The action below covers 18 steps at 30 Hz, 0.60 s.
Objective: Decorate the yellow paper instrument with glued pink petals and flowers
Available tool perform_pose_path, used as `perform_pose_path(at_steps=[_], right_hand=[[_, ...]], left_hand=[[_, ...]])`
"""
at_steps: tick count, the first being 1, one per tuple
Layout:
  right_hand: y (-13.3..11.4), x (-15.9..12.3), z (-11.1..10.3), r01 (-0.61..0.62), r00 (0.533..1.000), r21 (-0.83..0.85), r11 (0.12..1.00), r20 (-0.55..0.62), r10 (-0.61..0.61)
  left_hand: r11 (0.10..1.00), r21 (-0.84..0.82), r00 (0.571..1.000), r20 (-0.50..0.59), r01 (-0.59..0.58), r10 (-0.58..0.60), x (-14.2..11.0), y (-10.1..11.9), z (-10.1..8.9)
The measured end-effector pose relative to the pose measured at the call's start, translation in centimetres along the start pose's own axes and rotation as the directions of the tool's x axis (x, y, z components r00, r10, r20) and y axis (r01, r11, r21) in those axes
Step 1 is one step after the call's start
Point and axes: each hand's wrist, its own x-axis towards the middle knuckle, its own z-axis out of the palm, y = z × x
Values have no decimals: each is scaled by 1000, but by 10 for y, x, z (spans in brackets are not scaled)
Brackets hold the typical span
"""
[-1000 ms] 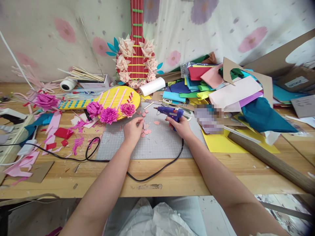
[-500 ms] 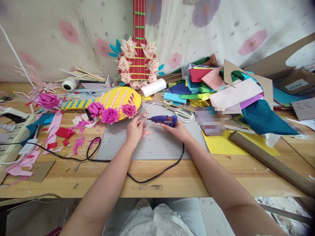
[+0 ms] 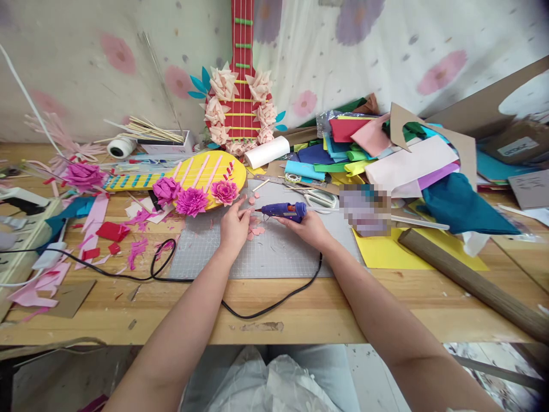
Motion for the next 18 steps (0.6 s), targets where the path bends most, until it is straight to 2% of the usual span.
perform_pose_path(at_steps=[12,18], right_hand=[[1,1,1,26,999,28,999,-32,-25],[1,1,1,29,999,50,998,-36,-27]], left_hand=[[1000,20,1000,7,-20,20,0,0,0],[1000,11,1000,7,8,-8,-2,4,1]])
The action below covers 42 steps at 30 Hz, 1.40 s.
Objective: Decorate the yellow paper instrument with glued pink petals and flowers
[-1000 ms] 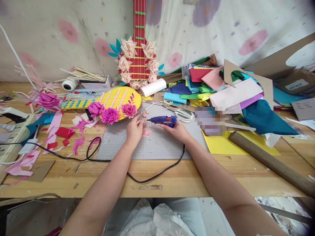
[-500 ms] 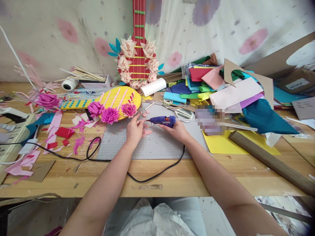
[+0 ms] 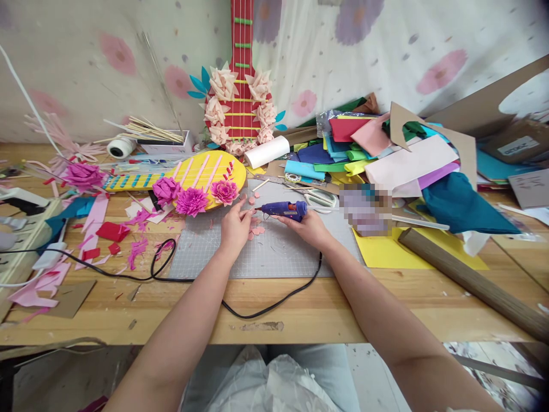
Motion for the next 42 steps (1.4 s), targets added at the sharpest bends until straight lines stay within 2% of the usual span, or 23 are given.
perform_pose_path(at_steps=[10,23,36,42], right_hand=[[-4,-1,-1,6,1000,-22,1000,-17,-7],[0,0,-1,5,1000,-37,999,2,-5],[0,-2,-3,11,1000,-74,997,23,-9],[0,-3,-8,1,999,-13,1000,-42,-1]], left_hand=[[1000,11,999,22,26,-26,-2,2,1],[999,43,1000,8,-24,24,-1,0,-1],[990,-138,999,2,43,-43,2,-3,0],[961,-258,993,-21,104,-114,3,1,1]])
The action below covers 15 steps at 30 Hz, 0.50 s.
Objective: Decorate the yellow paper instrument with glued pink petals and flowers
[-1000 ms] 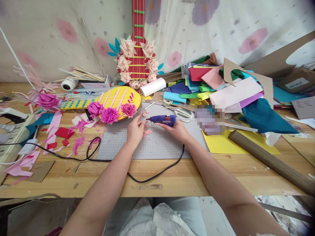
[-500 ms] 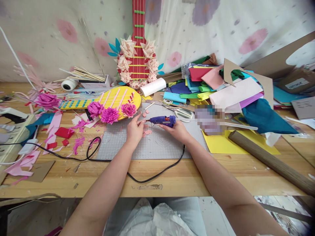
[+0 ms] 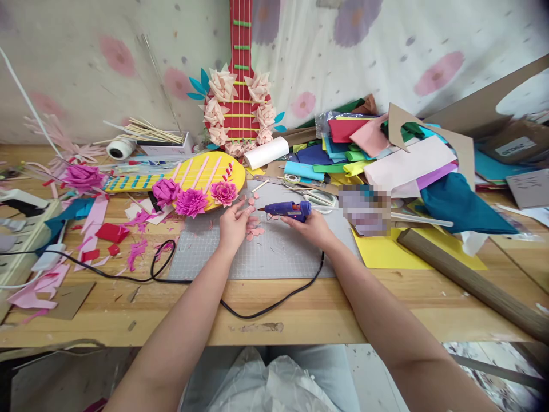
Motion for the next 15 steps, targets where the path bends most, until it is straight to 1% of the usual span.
perform_pose_path(at_steps=[3,5,7,9,11,12,15], right_hand=[[4,2,-2,-65,992,33,997,-103,68],[9,6,-3,-115,975,42,993,-189,121],[14,12,-3,-170,950,12,985,-262,167],[20,18,-3,-227,929,-72,971,-314,194],[25,23,-2,-263,919,-176,949,-344,191],[27,25,-1,-262,919,-222,939,-354,173],[31,28,1,-198,923,-299,933,-378,74]], left_hand=[[997,-72,1000,-13,25,-26,-1,2,1],[993,-115,999,-5,41,-42,-2,4,2],[985,-158,997,1,72,-73,-4,5,4],[975,-200,995,3,101,-102,-7,7,6],[966,-234,993,4,114,-116,-9,8,8],[962,-243,992,6,122,-125,-11,8,9],[958,-253,991,10,134,-136,-12,8,10]])
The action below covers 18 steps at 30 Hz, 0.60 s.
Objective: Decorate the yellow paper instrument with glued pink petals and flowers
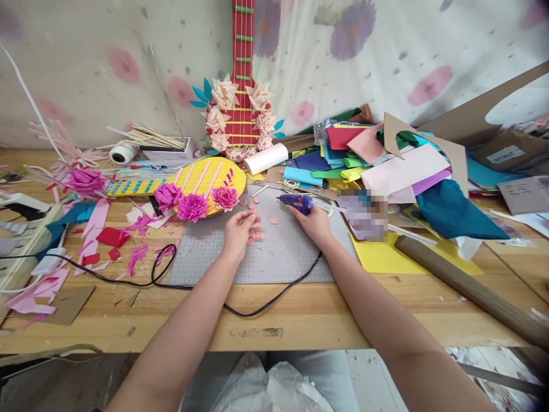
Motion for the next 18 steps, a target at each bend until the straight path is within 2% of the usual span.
perform_pose_path(at_steps=[3,8,13,15,18], right_hand=[[0,-1,1,51,999,0,999,-16,-51],[-5,-7,-13,123,991,-70,990,63,-119],[0,-24,-35,177,981,-291,940,-22,-192],[0,-33,-42,185,981,-378,907,22,-191],[-11,-42,-48,233,966,-373,898,194,-170]], left_hand=[[998,-36,999,1,-45,45,0,1,0],[993,-111,999,19,-39,42,-1,5,0],[990,-133,999,0,-40,40,-8,7,5],[991,-105,997,-4,-80,80,-12,9,7],[980,-42,980,-11,-197,196,-15,21,5]])
